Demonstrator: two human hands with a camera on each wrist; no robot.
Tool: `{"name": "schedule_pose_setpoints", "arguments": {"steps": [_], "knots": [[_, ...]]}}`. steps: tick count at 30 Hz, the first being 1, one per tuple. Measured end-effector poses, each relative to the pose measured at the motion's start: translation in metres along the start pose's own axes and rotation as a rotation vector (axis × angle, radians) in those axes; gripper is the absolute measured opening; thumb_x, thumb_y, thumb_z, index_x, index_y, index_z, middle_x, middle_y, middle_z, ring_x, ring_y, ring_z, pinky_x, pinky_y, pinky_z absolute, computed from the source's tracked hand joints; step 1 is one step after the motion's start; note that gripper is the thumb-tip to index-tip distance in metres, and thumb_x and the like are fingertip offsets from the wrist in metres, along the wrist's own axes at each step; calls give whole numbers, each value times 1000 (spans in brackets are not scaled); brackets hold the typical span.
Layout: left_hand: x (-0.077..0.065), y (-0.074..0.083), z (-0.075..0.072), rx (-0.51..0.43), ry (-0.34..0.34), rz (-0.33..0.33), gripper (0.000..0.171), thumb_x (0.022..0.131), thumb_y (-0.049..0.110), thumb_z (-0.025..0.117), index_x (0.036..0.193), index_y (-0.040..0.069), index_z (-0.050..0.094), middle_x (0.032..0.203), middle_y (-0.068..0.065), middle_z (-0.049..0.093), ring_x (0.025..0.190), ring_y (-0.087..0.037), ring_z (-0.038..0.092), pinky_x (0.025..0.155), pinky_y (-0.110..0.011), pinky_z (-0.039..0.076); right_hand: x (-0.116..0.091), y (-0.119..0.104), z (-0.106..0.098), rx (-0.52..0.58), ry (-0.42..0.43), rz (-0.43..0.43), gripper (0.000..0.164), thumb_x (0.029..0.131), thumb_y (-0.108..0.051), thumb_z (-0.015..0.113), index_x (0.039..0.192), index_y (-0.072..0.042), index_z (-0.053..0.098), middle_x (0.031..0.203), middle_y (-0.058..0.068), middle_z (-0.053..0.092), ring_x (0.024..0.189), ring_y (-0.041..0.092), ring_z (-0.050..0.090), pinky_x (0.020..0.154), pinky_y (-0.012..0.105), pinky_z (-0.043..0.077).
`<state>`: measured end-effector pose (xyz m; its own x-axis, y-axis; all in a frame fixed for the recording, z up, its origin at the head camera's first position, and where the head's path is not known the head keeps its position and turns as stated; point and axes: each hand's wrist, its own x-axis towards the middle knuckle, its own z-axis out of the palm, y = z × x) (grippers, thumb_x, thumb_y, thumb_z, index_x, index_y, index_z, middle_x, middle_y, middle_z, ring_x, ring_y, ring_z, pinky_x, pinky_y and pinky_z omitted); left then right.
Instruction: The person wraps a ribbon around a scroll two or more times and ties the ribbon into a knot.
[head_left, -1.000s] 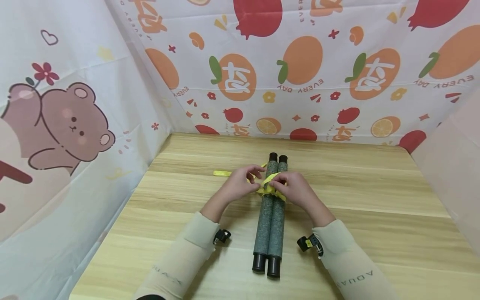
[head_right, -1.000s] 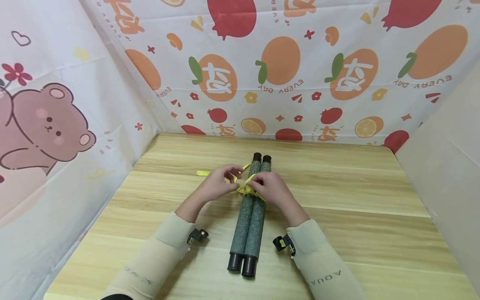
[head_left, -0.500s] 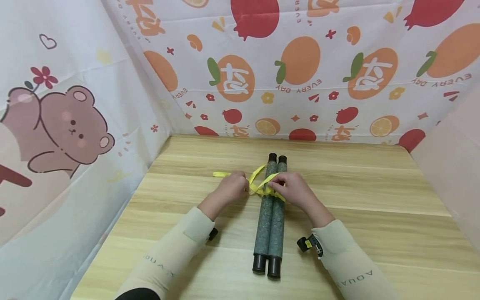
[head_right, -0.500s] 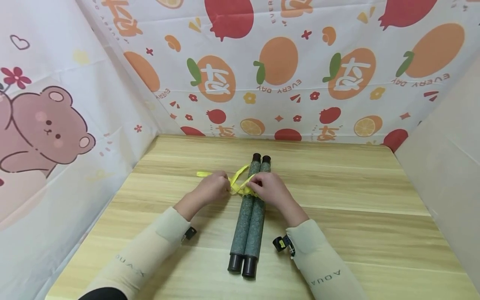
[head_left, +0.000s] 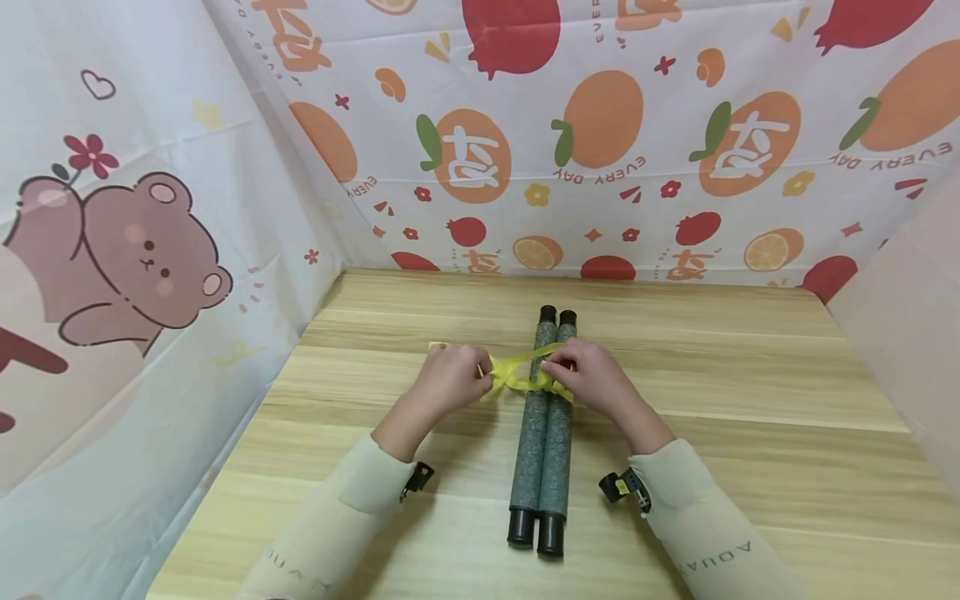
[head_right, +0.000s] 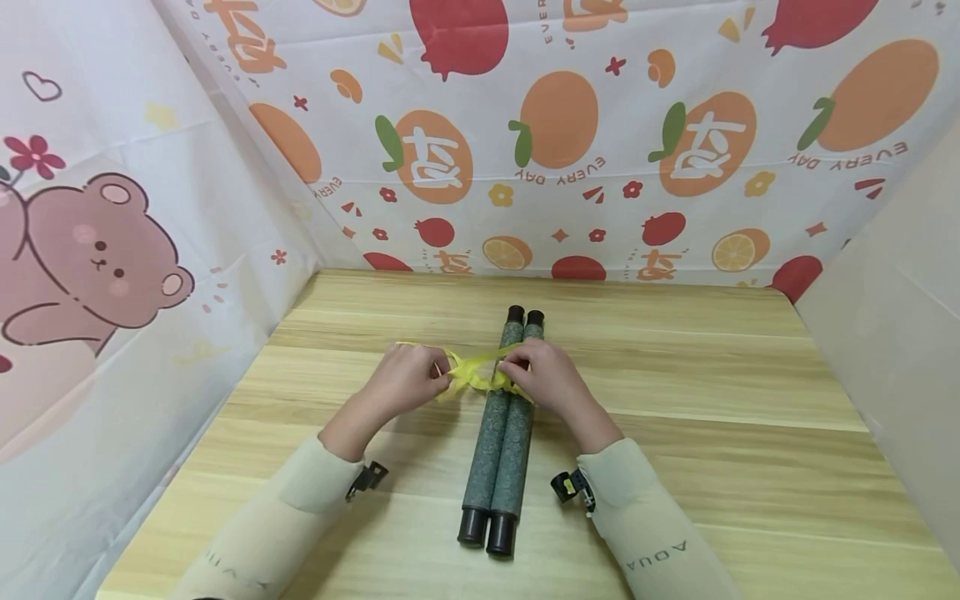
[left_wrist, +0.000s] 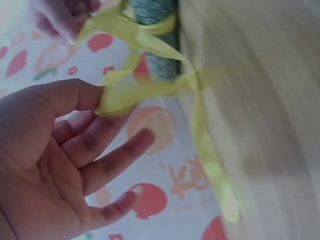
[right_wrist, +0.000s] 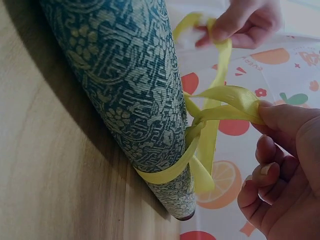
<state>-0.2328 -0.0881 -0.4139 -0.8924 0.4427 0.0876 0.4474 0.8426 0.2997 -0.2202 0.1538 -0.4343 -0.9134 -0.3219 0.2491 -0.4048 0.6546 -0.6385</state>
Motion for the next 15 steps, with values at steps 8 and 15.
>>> {"name": "schedule_pose_setpoints", "arguments": {"steps": [8, 15], "knots": [[-14, 21, -10, -324, -271, -70, 7, 88, 14, 64, 84, 9, 64, 66, 0, 60, 46, -12, 48, 47, -29, 45, 1, -2, -1, 6, -4, 3, 14, 93, -25, 69, 89, -13, 75, 78, -4, 59, 66, 12, 49, 59, 27, 44], [-23, 42, 9, -704, -465, -101, 13, 96, 16, 62, 94, 4, 58, 59, -11, 64, 57, -40, 67, 60, -50, 58, 2, -2, -1, -16, -14, -13, 15, 94, -26, 68, 86, -15, 74, 78, -4, 58, 68, 11, 49, 62, 28, 44]]}}
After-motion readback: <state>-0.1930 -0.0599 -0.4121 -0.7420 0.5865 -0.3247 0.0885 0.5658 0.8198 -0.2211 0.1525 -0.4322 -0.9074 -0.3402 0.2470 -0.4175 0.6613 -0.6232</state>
